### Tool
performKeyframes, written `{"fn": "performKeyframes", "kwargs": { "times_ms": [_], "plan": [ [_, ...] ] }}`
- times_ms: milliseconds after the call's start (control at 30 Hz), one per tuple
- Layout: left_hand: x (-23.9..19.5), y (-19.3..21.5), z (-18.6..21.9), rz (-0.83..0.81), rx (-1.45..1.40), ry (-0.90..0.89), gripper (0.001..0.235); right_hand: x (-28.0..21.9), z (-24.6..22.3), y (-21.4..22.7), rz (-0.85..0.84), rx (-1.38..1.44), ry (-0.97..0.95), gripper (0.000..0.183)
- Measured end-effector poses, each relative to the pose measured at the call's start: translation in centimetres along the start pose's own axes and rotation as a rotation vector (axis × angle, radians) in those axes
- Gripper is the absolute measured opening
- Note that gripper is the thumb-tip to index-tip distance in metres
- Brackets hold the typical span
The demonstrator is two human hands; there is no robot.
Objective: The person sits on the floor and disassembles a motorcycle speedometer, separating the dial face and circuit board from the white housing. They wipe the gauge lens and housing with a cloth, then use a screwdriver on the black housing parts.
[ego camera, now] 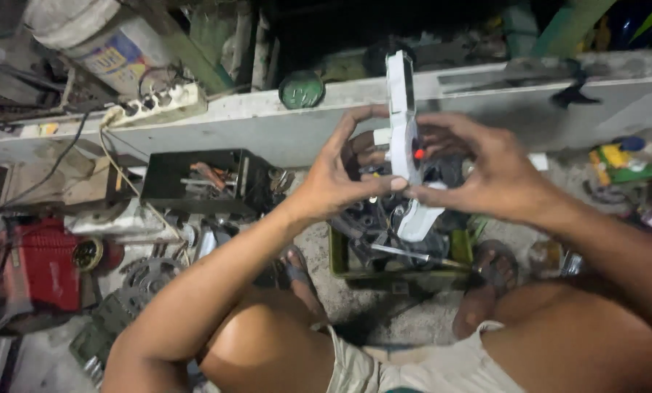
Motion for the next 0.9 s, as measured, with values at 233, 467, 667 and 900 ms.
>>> {"fn": "performKeyframes", "kwargs": {
  "times_ms": [233, 467, 667, 900],
  "plan": [
    [-1.0, -0.7, 0.7, -0.038, 0.028, 0.037, 0.086, -1.1, -0.7, 1.0, -0.02, -0.105, 0.04, 0.086],
    [-0.8, -0.4, -0.8, 0.083, 0.011, 0.054, 0.071, -1.0, -0.5, 1.3, -0.114, -0.348, 0.152, 0.093],
    [-1.4, 0.1, -4.2, 0.113, 0.356, 0.079, 0.097, -0.8, 1.6, 1.0, -0.137, -0.201, -0.063, 0.058],
    [-1.8, -1.5, -7.9, -0.133, 0.637, 0.095, 0.126, -0.2, 5.3, 1.0, -0.258, -0.305, -0.447, 0.039]
  ]
}}
Point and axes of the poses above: each hand's wrist, its own x-axis towards the middle knuckle, its own y-axis out of the back of the hand, z = x × y, the point moved 5 cm from there along x, towards the middle knuckle, and after that the axes turned 1 degree about -z, right-handed, at the moved point
